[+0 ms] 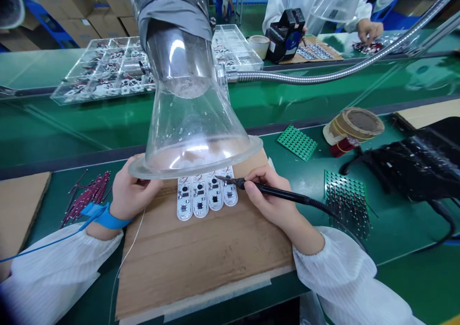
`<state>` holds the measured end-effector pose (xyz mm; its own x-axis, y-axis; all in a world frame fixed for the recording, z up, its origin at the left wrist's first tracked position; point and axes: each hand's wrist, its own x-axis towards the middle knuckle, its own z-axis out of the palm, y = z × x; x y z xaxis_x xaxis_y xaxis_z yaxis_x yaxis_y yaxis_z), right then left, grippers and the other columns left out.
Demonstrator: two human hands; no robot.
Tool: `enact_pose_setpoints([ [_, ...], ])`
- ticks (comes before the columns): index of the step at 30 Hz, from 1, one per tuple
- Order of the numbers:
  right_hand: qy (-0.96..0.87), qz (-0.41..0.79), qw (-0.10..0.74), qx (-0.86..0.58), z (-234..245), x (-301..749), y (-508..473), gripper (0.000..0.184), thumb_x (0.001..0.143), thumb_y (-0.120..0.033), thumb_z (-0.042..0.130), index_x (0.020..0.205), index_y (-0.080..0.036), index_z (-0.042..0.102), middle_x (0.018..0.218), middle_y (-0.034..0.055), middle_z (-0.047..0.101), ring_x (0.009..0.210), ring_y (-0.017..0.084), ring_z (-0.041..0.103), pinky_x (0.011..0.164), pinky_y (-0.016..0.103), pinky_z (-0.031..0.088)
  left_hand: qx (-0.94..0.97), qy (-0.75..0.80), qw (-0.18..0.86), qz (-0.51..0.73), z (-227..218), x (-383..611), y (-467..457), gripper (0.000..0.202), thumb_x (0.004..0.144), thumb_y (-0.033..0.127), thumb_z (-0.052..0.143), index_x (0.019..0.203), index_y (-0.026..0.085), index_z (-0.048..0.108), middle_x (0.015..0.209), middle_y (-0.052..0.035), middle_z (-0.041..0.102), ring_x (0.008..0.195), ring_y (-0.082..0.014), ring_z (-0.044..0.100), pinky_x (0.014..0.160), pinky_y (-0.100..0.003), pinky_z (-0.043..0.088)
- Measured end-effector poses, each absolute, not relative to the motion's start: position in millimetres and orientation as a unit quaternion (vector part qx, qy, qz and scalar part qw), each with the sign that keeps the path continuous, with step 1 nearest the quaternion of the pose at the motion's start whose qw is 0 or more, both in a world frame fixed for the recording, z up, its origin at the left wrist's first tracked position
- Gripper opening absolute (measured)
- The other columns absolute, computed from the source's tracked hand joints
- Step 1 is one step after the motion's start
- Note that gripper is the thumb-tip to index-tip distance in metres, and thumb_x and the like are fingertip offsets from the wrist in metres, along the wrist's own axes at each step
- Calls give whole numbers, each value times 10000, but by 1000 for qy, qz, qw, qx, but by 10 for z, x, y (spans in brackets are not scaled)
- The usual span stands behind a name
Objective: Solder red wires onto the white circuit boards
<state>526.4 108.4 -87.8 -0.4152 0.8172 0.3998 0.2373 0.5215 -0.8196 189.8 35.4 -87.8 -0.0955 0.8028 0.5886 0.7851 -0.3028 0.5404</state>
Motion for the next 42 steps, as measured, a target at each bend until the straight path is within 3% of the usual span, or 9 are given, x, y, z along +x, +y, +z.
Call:
enact_pose_setpoints([
  [9,-773,358,401,-337,-869,5220,1085,232,1058,-477,705,1017,-252,674,831,18,748,663,162,707,594,279,559,662,606,27,439,-872,1907,345,66,881,266,643,906,211,619,625,57,521,513,-108,474,508,-226,383],
  [17,-805,321,356,-349,-924,5262,1106,182,1051,-445,713,1066,-265,695,912,29,778,747,188,736,633,294,557,686,585,37,431,-868,1921,354,86,921,264,626,862,202,631,616,59,486,520,-104,439,530,-233,377],
  [26,-817,295,355,-345,-848,5230,1099,192,1039,-443,707,995,-256,698,828,19,753,651,171,675,576,288,521,692,558,17,458,-837,1945,384,106,910,191,623,817,210,575,623,73,390,533,-98,381,533,-230,313],
  [31,-790,331,394,-334,-716,5226,1072,172,1050,-428,708,1002,-267,675,832,12,753,646,171,700,565,285,532,657,551,19,514,-829,1922,405,90,930,194,614,872,223,551,650,71,385,564,-118,381,574,-268,332],
  [36,-740,334,447,-374,-485,5101,951,254,1077,-438,678,905,-258,629,711,-10,651,552,142,576,505,277,435,654,545,24,525,-848,1904,394,96,936,184,615,888,228,545,690,51,419,598,-133,396,601,-297,342],
  [42,-751,345,436,-357,-816,5026,934,193,1069,-425,686,966,-266,647,764,-12,658,582,154,600,533,302,466,669,531,49,519,-884,1900,383,117,936,133,609,903,224,542,717,52,426,587,-117,387,571,-275,335],
])
